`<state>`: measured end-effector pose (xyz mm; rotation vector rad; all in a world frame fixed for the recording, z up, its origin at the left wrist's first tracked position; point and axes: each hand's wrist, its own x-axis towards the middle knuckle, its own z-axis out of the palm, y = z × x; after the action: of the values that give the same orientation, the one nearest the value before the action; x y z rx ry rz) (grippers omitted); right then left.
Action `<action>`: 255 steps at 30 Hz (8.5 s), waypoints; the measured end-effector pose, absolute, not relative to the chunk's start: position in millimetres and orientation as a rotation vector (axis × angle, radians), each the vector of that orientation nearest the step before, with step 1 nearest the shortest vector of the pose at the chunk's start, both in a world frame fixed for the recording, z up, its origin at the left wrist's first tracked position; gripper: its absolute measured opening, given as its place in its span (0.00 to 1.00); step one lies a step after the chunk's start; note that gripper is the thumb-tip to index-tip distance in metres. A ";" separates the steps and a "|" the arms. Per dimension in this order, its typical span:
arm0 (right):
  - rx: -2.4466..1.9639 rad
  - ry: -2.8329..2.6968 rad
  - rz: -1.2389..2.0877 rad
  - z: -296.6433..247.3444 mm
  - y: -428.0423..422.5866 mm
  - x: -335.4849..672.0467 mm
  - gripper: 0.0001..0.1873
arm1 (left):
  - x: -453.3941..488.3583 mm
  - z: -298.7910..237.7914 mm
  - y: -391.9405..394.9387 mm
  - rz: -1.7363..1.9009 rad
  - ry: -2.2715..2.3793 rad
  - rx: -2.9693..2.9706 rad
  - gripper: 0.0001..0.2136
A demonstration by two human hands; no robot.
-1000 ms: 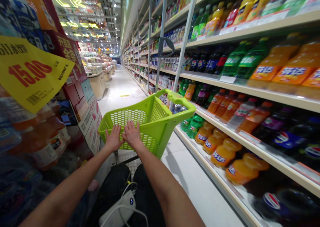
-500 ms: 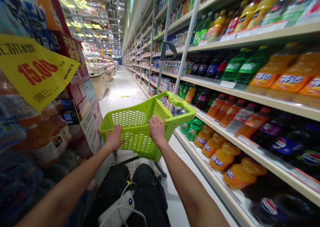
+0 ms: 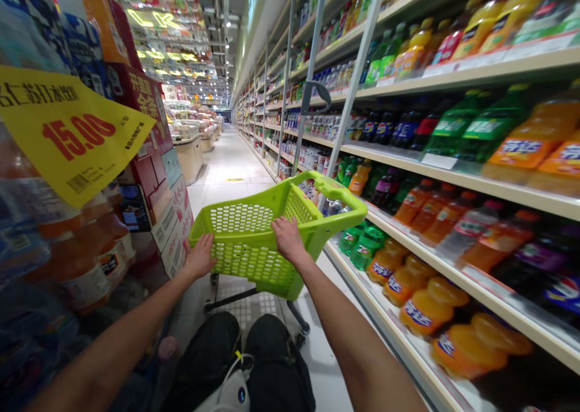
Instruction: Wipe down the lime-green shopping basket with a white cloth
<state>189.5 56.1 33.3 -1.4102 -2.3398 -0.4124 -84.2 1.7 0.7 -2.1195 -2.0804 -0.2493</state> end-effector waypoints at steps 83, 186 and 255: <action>-1.695 -1.945 -0.196 -40.3 41.9 169.7 0.30 | -50.0 -41.7 31.2 -0.394 -1.897 -2.352 0.30; -0.940 -2.388 -0.178 -119.5 25.8 85.4 0.19 | -76.6 -73.3 -18.8 0.007 -2.148 -2.296 0.35; -1.072 -2.156 -0.235 -167.4 26.1 193.1 0.22 | 21.9 -65.9 -6.4 -0.081 -1.432 -2.511 0.30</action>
<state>193.1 26.1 -167.4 -1.0715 -2.1561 -0.2354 21.9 -6.4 -65.9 -2.5106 -1.4321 -0.0805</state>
